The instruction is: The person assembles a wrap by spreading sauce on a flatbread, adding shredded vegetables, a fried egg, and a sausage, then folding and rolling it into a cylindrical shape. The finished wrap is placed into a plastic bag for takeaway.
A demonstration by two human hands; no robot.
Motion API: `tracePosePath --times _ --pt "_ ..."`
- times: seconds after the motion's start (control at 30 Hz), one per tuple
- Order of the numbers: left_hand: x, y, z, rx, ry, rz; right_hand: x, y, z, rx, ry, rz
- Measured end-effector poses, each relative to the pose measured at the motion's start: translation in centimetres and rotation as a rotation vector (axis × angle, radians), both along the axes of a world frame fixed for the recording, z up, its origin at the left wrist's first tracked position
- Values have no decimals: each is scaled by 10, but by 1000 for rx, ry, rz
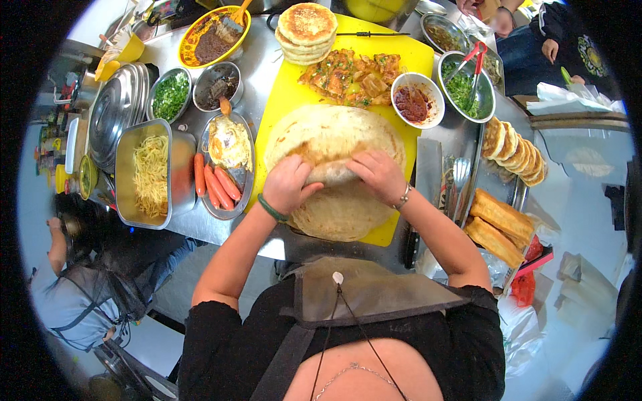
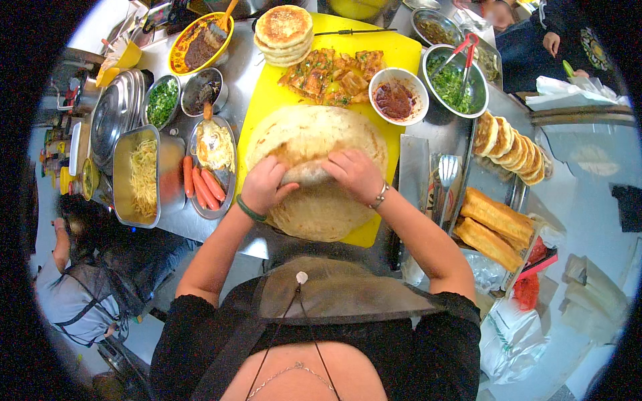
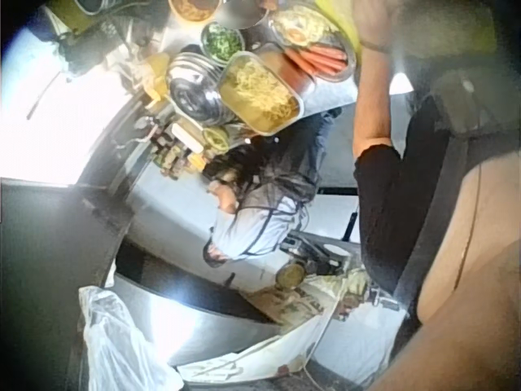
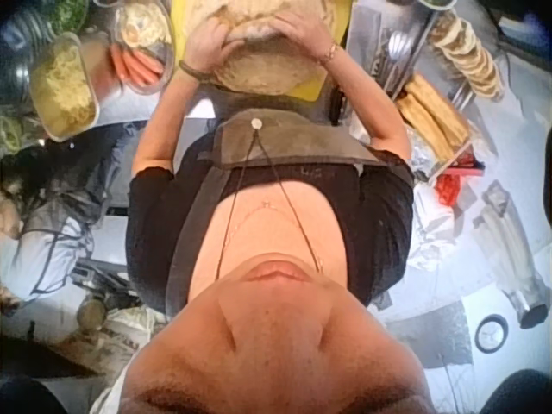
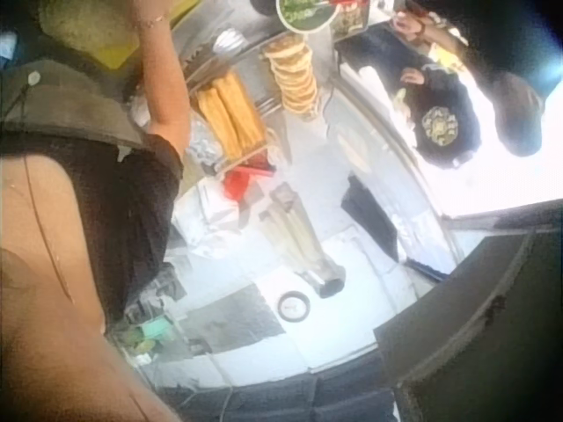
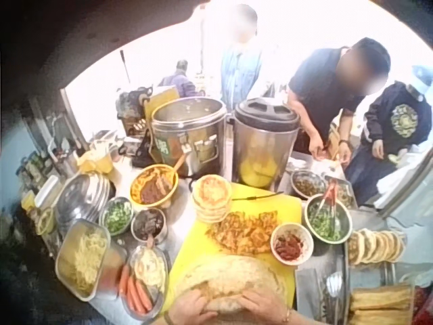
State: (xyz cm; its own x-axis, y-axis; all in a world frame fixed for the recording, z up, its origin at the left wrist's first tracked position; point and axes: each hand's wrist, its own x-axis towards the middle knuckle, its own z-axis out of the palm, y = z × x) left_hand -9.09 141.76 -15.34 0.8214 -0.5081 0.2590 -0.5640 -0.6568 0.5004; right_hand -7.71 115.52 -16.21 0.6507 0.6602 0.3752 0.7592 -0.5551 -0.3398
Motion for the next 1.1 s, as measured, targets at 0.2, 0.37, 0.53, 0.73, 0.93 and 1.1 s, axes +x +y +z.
tracePosePath --times 0.2,0.37,0.53,0.73,0.93,1.1 --pt "-28 0 1 20 39 50 -39 -8 6 44 453 -79" --pt "6 -11 9 144 5 336 -16 4 25 -125 15 -285" --pt "-19 -28 32 111 -218 60 -40 26 22 -81 55 -265" --pt "1 -24 7 233 3 25 -4 22 6 -217 231 -263" --pt "1 -19 2 312 13 -180 -39 17 -4 -230 301 -314" --pt "41 -49 64 256 65 -180 -81 -31 65 36 197 -401"
